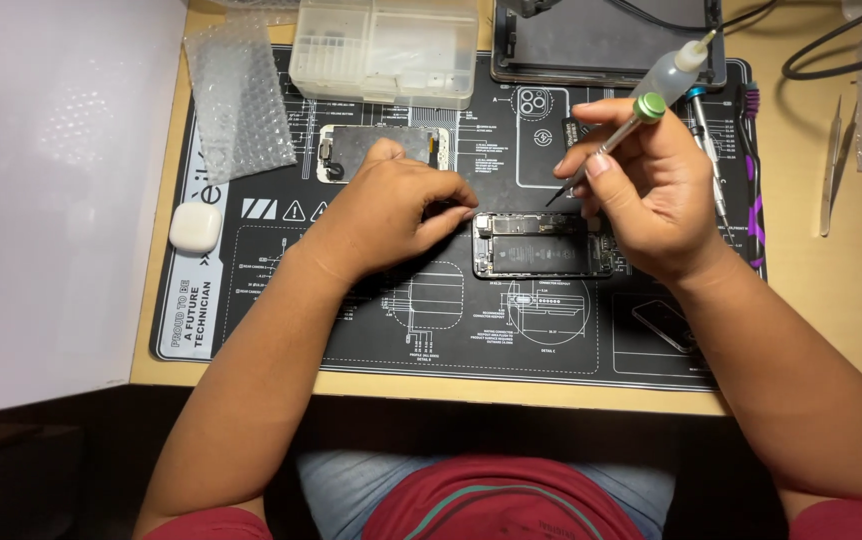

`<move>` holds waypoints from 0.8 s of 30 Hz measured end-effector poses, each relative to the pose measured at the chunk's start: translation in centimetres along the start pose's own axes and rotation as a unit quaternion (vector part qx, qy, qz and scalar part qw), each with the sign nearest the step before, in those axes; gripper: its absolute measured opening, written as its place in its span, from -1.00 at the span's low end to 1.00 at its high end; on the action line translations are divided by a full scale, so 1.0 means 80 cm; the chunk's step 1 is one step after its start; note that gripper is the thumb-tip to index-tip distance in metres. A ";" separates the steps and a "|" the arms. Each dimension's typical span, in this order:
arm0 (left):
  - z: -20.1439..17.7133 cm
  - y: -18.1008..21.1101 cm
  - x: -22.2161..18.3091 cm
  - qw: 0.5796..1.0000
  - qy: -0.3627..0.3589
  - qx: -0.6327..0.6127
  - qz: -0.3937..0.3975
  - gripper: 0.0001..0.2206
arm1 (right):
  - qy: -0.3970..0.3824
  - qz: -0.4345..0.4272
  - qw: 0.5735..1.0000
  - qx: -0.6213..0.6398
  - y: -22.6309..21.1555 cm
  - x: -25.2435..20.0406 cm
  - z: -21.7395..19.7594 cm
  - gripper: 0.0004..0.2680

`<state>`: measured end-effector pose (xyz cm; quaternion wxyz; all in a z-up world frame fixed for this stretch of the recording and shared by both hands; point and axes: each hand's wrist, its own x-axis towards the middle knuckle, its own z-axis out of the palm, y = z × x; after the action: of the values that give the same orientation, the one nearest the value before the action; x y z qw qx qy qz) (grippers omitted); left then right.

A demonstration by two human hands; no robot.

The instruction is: Disassembling a mobile phone to remove internal components using a screwdriver

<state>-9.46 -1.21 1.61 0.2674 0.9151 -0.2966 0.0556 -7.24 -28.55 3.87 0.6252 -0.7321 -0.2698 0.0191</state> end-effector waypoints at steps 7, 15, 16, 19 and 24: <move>-0.012 0.013 -0.001 0.998 -0.055 -0.011 -0.025 -0.75 | -0.033 -0.131 0.988 -0.072 0.001 0.002 -0.002 -0.60; -0.002 0.016 0.001 0.992 -0.106 0.073 -0.016 -0.43 | -0.007 -0.172 0.982 -0.074 -0.004 -0.004 0.005 -0.56; -0.002 0.017 0.000 0.991 -0.107 0.073 -0.016 -0.43 | -0.007 -0.171 0.982 -0.074 -0.003 -0.003 0.004 -0.56; -0.002 0.018 0.000 0.991 -0.109 0.077 -0.020 -0.43 | -0.041 -0.236 0.970 -0.051 0.000 0.000 0.006 -0.55; -0.006 0.022 -0.003 0.994 -0.084 0.073 -0.011 -0.35 | -0.051 -0.315 0.946 -0.049 0.010 -0.002 0.019 -0.53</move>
<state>-10.65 -2.06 2.75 0.1743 0.9368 -0.3035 -0.0028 -7.64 -27.31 2.71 0.5479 -0.6376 -0.5190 -0.1545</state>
